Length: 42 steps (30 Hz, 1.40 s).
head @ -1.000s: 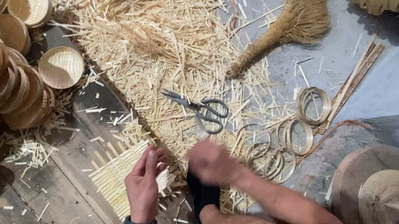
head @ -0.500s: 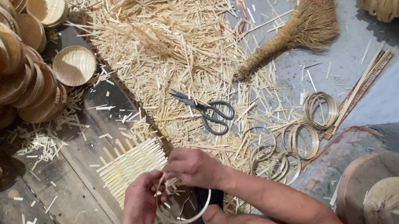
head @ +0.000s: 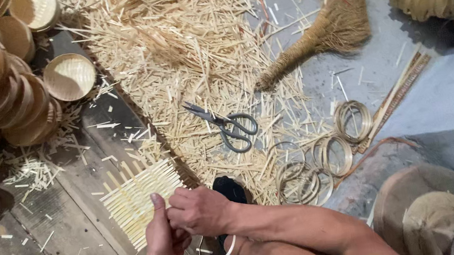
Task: The person assembles bamboo baskets by hand and using shears, fitting circular frames onto woven bases and trimming excess material.
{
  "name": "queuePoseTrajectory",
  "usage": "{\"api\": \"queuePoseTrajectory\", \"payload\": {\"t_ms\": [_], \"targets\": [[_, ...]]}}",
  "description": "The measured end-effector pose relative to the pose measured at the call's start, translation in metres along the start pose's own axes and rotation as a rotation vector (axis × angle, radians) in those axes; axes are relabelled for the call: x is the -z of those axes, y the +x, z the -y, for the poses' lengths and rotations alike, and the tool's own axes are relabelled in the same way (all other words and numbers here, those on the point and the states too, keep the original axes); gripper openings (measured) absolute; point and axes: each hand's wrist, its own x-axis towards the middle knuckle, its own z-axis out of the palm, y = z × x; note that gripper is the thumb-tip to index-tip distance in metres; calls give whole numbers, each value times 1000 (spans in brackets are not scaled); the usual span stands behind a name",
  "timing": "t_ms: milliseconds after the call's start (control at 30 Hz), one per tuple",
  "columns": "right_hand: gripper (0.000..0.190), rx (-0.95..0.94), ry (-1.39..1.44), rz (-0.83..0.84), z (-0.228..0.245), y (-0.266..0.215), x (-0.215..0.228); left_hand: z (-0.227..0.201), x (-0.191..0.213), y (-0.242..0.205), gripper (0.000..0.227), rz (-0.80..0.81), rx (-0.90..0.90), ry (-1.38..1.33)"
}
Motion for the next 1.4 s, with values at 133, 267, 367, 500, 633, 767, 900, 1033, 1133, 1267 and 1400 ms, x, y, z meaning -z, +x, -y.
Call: {"api": "queuePoseTrajectory", "payload": {"t_ms": [133, 267, 367, 500, 633, 767, 900, 1033, 1133, 1267, 1400], "targets": [[14, -10, -25, -33, 5, 4, 0, 2, 0, -1, 68, -3, -59, -99], [10, -5, -11, -34, 7, 4, 7, 0, 2, 4, 65, 67, -69, -122], [18, -115, 186, -136, 0, 7, 7, -8, 13, 8, 57, 87, -30, -22], [35, -847, 916, -118, -22, 6, -5, -18, 35, 16, 47, 149, -463, -355], [38, -903, 1525, -187, -42, -10, -12, -24, 48, 25, 31, 248, -388, -713], [40, -967, 1866, -218, -60, -9, -19, -39, 61, 37, 26, 292, -188, -504], [41, -963, 1884, -106, -61, 0, -26, -44, 63, 46, 30, 229, -127, -334], [45, -941, 2008, -78, -58, 7, -35, -39, 61, 50, 29, 176, -141, -354], [45, -1014, 2001, -62, -57, 7, -44, -38, 60, 50, 24, 110, -149, -431], [44, -1032, 1956, -1, -59, -2, -53, -38, 58, 45, 21, 83, -170, -449], [41, -949, 1706, -53, -58, 1, -49, -36, 61, 37, 25, 123, -205, -424]]}}
